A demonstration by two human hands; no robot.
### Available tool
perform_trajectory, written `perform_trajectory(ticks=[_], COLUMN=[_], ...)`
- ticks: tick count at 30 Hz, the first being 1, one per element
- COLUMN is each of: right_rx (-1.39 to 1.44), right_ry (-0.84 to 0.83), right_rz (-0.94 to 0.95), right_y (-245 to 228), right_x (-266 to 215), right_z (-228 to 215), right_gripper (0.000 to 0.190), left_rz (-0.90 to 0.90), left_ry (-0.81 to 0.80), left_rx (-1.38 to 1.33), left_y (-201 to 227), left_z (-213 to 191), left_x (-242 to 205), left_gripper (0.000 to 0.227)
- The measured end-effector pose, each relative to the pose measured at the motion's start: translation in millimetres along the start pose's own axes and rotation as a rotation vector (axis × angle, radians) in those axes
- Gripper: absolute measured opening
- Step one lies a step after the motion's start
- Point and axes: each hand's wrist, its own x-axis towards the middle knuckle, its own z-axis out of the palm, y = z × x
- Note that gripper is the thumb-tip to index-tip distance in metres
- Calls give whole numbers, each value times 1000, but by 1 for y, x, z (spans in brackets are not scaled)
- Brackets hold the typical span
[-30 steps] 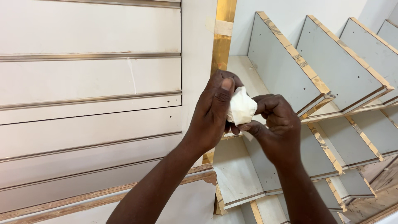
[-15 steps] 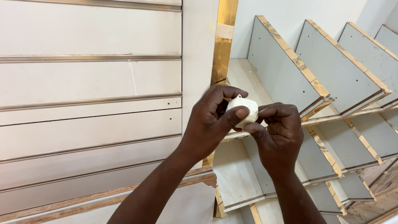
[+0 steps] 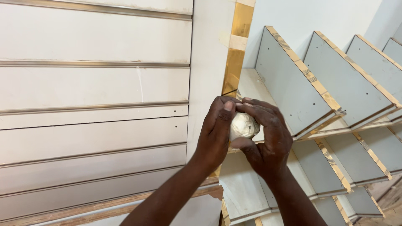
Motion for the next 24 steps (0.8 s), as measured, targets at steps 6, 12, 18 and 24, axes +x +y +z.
perform_trajectory(ticks=[6, 12, 18, 24], right_rx=[-138, 42, 362, -170], right_ry=[42, 39, -2, -137], right_rz=[-93, 39, 146, 382], right_y=[-13, -19, 2, 53], right_x=[15, 23, 39, 80], right_z=[18, 30, 40, 40], right_gripper=[43, 47, 58, 63], left_rz=[-46, 1, 268, 185], left_ry=[24, 36, 83, 271], left_rx=[-63, -185, 159, 76], left_y=[4, 1, -17, 8], left_z=[-1, -1, -29, -72], left_x=[-6, -4, 16, 74], left_gripper=[73, 87, 71, 37])
